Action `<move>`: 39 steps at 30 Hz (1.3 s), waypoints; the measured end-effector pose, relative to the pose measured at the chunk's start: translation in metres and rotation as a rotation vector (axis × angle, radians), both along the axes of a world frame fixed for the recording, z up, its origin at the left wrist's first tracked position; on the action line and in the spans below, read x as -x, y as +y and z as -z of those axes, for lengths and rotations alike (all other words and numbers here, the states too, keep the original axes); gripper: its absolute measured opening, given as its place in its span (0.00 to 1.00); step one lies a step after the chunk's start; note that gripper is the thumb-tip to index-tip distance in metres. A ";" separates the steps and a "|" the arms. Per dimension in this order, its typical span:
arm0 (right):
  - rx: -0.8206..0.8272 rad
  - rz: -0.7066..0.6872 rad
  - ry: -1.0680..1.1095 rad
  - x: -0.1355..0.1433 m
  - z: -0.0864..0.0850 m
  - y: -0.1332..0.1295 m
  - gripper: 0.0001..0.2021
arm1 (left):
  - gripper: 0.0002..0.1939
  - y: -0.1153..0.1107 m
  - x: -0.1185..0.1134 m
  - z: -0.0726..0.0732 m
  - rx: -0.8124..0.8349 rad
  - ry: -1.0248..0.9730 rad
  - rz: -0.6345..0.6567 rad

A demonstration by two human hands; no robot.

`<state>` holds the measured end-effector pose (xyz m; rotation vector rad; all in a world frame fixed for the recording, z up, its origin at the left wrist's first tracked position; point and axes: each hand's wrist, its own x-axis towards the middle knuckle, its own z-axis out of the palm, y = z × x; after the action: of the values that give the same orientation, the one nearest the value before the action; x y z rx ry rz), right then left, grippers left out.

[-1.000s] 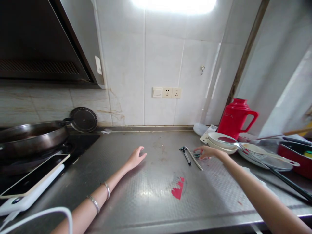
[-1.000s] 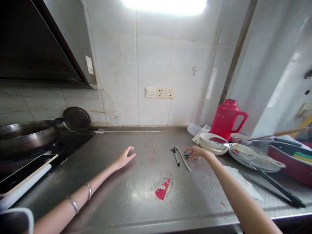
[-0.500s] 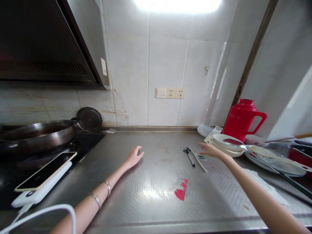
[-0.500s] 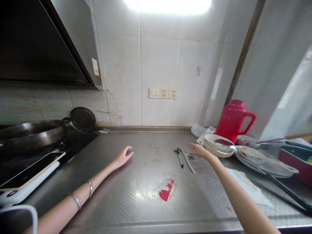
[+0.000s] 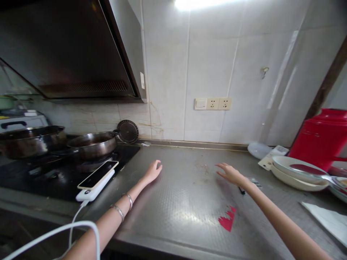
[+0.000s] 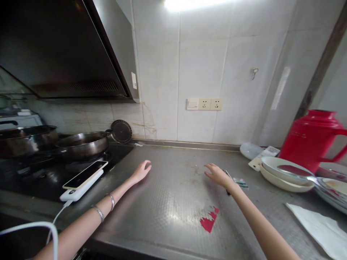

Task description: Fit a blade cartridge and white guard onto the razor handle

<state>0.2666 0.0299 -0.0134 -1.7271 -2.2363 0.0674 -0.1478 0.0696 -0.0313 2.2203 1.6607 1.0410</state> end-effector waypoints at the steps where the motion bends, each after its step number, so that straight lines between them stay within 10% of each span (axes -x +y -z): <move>1: 0.001 0.006 -0.011 0.007 0.004 0.001 0.22 | 0.13 -0.001 0.004 0.000 -0.002 0.019 -0.011; 15: -0.184 0.061 -0.055 0.036 0.054 -0.008 0.19 | 0.21 -0.005 0.016 0.013 0.024 0.319 -0.006; 39: -0.242 0.076 0.095 0.032 0.063 -0.007 0.19 | 0.24 -0.007 0.019 0.007 0.114 0.395 0.027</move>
<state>0.2347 0.0227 -0.0763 -1.6400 -2.0163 -0.1305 -0.1672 0.0628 -0.0386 2.4789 1.7745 0.5054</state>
